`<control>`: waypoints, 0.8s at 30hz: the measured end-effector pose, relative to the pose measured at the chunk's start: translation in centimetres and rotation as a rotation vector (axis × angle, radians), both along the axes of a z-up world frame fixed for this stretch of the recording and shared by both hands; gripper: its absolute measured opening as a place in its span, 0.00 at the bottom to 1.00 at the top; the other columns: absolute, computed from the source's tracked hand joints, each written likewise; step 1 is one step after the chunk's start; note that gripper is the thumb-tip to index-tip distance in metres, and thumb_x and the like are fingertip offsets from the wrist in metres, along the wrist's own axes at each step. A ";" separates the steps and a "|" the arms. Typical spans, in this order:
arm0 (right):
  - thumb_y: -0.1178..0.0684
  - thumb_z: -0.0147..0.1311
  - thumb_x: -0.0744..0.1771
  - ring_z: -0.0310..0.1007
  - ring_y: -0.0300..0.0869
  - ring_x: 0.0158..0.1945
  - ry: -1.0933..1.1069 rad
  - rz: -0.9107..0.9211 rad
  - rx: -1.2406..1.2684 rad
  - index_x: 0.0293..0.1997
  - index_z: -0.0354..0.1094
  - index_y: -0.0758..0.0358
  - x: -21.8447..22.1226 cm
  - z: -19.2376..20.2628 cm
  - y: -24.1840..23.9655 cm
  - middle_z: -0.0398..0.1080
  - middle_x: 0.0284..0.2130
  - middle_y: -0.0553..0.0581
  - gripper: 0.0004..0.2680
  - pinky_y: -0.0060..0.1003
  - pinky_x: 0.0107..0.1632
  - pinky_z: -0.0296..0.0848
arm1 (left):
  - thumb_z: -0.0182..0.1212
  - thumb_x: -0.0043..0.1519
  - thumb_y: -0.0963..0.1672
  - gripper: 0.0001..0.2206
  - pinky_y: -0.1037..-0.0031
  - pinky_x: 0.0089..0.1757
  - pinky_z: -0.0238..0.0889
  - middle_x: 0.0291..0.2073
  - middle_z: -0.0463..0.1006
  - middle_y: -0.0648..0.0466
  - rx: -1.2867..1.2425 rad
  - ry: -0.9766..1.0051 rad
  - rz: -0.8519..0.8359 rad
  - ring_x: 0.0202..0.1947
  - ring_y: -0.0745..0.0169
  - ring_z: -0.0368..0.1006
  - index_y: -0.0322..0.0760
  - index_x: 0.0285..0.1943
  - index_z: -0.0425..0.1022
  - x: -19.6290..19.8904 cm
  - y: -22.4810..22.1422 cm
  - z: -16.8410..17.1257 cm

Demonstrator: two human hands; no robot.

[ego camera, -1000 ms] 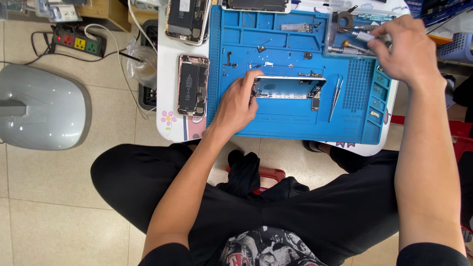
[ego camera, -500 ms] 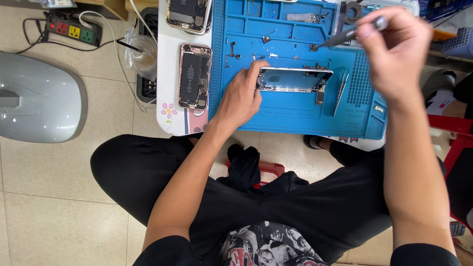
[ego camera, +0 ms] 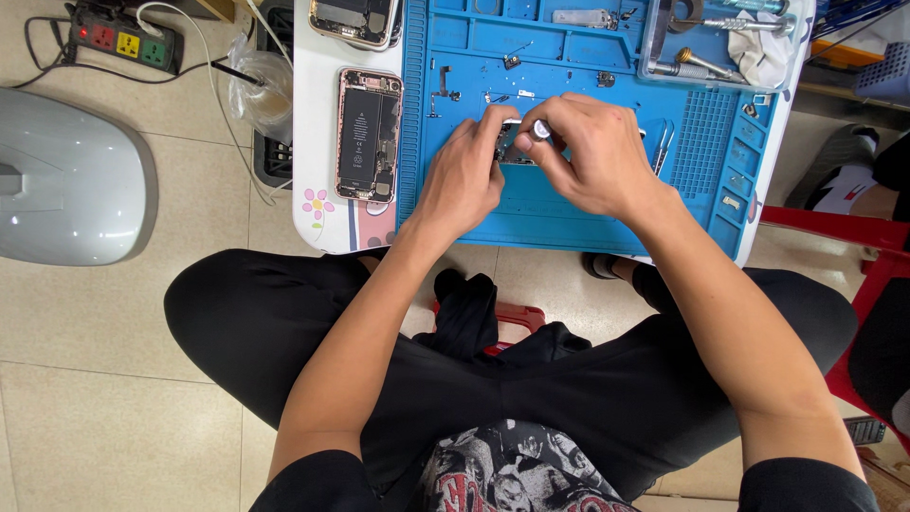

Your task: The person is repairing a smartphone by cleaning its internal components with a white cloth and using a metal tool to pry and adjust parts. The person handles the phone's back cover and internal components on a blue work mat.

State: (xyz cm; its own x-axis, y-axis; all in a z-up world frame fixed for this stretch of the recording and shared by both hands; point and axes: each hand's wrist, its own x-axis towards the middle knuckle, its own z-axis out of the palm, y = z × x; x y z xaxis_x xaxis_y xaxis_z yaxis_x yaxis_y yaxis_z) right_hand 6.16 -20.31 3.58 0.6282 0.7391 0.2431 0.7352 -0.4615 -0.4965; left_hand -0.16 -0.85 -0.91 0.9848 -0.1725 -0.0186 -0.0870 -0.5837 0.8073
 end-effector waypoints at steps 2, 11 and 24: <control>0.55 0.54 0.74 0.71 0.50 0.34 -0.002 0.007 0.015 0.46 0.69 0.62 0.1 0.0 0.1 0.74 0.34 0.55 0.04 0.44 0.35 0.63 | 0.52 0.56 0.32 0.27 0.51 0.36 0.64 0.35 0.73 0.42 -0.002 0.004 0.003 0.42 0.36 0.70 0.45 0.64 0.59 -0.1 0.0 -0.1; 0.57 0.56 0.74 0.67 0.50 0.30 -0.015 0.007 0.029 0.46 0.68 0.64 0.1 -0.2 0.0 0.72 0.32 0.57 0.03 0.44 0.32 0.61 | 0.51 0.56 0.31 0.27 0.52 0.37 0.63 0.36 0.73 0.41 -0.007 -0.025 0.012 0.42 0.36 0.70 0.44 0.64 0.58 -0.2 -0.2 -0.5; 0.57 0.56 0.74 0.65 0.49 0.29 0.001 -0.004 0.006 0.44 0.69 0.63 0.1 0.0 0.2 0.70 0.29 0.56 0.03 0.44 0.32 0.59 | 0.50 0.57 0.31 0.27 0.52 0.37 0.63 0.38 0.74 0.41 -0.014 -0.004 0.017 0.42 0.35 0.70 0.45 0.64 0.58 -0.2 -0.3 -0.5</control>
